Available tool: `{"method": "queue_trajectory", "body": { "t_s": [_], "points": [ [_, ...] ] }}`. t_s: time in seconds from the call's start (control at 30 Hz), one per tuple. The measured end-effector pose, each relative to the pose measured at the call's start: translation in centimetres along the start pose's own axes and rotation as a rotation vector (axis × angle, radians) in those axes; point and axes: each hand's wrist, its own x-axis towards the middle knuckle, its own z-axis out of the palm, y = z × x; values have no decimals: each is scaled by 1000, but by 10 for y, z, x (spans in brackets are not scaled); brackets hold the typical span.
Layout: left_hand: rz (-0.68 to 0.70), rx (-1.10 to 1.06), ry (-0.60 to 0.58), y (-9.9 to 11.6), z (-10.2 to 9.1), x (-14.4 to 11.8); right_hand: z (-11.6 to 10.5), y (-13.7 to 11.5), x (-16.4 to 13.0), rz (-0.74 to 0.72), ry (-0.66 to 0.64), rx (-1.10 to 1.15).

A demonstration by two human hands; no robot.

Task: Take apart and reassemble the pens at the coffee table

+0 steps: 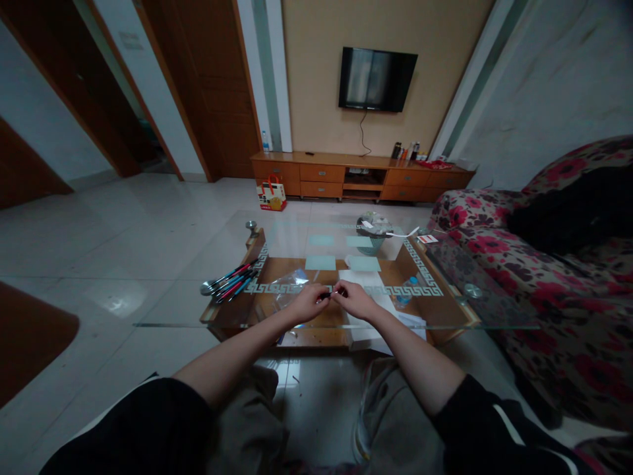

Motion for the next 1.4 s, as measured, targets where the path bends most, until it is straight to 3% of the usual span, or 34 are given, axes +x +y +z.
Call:
{"method": "queue_trajectory", "body": {
  "t_s": [0.2,0.4,0.6,0.77,0.97,1.4],
  "points": [
    [58,-34,-13,1,-1,0,0,5,2,-79,-78,-53],
    [15,5,4,-2,3,0,0,4,1,-12,-10,-11],
    [53,-6,-7,-4,3,1,-1,2,2,-104,-51,-57],
    [30,-7,-3,-2,2,1,0,4,2,-45,-21,-5],
    [26,-10,-12,-1,2,1,1,7,3,-99,-47,-44],
    [13,-18,11,0,3,1,-2,5,3,-37,-41,-91]
  ]
}}
